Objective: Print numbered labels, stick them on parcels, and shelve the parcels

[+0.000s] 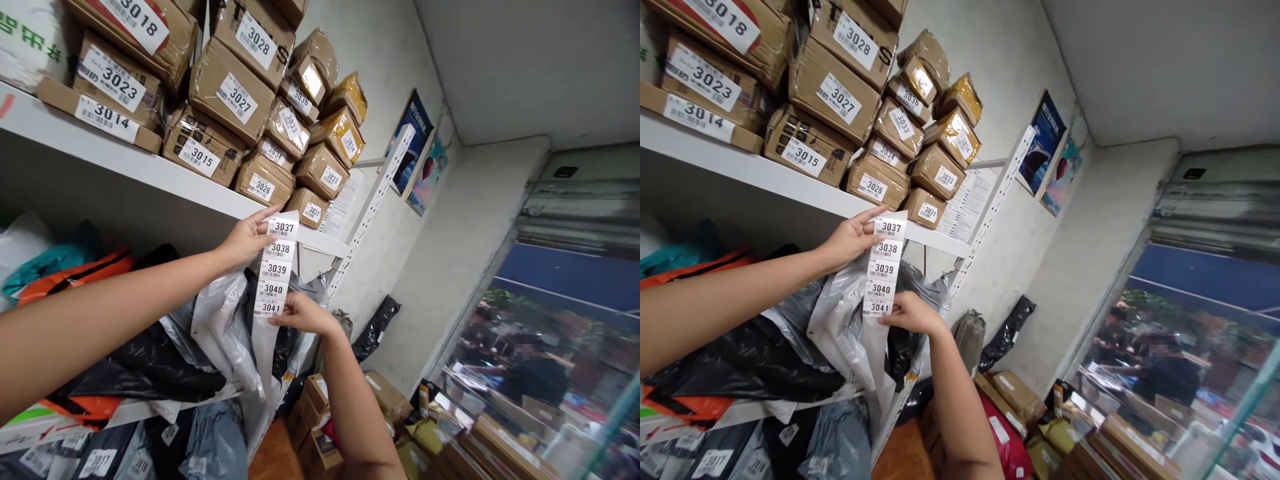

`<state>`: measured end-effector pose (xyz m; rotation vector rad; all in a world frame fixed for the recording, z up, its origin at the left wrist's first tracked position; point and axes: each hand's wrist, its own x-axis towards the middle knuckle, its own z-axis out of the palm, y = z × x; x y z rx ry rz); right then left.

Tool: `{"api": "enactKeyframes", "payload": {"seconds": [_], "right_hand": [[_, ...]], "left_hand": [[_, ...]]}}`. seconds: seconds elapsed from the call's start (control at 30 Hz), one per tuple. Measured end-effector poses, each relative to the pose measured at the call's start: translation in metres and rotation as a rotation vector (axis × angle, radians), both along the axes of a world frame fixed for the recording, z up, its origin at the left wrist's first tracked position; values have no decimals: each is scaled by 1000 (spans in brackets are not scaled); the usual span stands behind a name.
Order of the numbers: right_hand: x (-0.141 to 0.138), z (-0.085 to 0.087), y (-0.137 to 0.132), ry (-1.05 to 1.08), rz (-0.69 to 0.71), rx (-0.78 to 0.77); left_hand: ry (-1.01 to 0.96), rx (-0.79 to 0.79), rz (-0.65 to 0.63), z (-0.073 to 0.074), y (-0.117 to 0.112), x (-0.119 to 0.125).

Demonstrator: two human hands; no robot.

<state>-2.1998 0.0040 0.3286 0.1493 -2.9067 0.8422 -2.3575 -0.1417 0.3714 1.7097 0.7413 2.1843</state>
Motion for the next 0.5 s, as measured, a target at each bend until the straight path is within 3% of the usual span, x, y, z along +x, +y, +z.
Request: {"api": "enactKeyframes", "payload": {"seconds": [0.13,0.3,0.5], "right_hand": [[-1,3,2,8,-22,73],[5,22,4,27,-79,-65],[1,60,12,796,-328,-144]], "left_hand": [[-28,-39,50,2,-1,2],[32,-126,174,6,8,2],[177,-187,236,22,30,11]]}}
